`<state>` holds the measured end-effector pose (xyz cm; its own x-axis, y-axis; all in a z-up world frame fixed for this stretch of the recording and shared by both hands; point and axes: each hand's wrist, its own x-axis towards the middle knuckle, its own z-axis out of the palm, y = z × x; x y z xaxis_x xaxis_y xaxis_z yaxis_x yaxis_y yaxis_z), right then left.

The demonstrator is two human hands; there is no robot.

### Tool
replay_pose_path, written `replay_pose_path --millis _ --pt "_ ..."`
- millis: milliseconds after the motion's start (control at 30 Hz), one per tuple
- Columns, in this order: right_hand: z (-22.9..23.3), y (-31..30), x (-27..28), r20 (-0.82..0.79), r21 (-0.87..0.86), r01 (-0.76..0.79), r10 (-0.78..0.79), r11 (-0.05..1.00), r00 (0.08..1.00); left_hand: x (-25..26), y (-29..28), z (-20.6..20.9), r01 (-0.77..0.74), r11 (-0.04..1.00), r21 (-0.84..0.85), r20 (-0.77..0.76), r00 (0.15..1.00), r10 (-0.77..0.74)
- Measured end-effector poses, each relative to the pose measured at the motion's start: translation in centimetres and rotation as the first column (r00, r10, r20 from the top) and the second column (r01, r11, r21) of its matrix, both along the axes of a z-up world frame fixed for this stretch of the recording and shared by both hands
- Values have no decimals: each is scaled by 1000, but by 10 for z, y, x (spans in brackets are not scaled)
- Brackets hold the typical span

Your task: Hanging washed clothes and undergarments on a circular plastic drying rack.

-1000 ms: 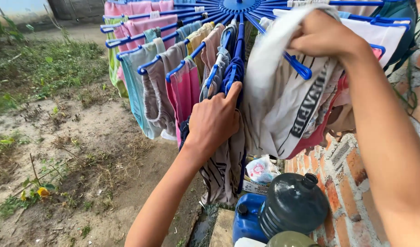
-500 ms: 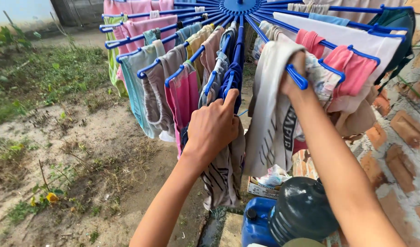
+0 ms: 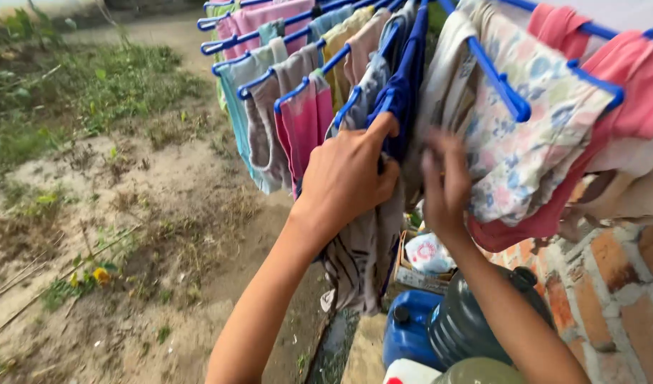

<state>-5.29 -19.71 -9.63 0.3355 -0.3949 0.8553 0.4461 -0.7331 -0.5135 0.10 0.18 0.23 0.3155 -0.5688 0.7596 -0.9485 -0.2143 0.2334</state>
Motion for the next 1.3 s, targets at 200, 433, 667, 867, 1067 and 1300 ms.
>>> replay_pose_path --millis 200,433,667,867,1067,1300 --pt "-31 20 -64 -310 71 -157 171 985 935 -9 2 15 25 999 38 -29 999 -24" --pt "32 12 -123 -192 18 45 -41 999 981 -5 6 18 -99 994 40 79 992 95" --pt "-72 8 -114 -159 663 -400 641 633 751 -9 -9 8 -56 986 -156 -58 997 48" --pt "-88 49 -82 -408 597 -390 684 701 605 -5 -19 4 49 952 -301 -125 988 -90" --pt "-100 42 -47 -373 319 -263 376 911 848 -5 -24 3 36 952 -303 -131 988 -79" --pt "-90 13 -49 -103 154 -26 43 988 994 4 -24 -2 82 947 -311 -131 983 -128"
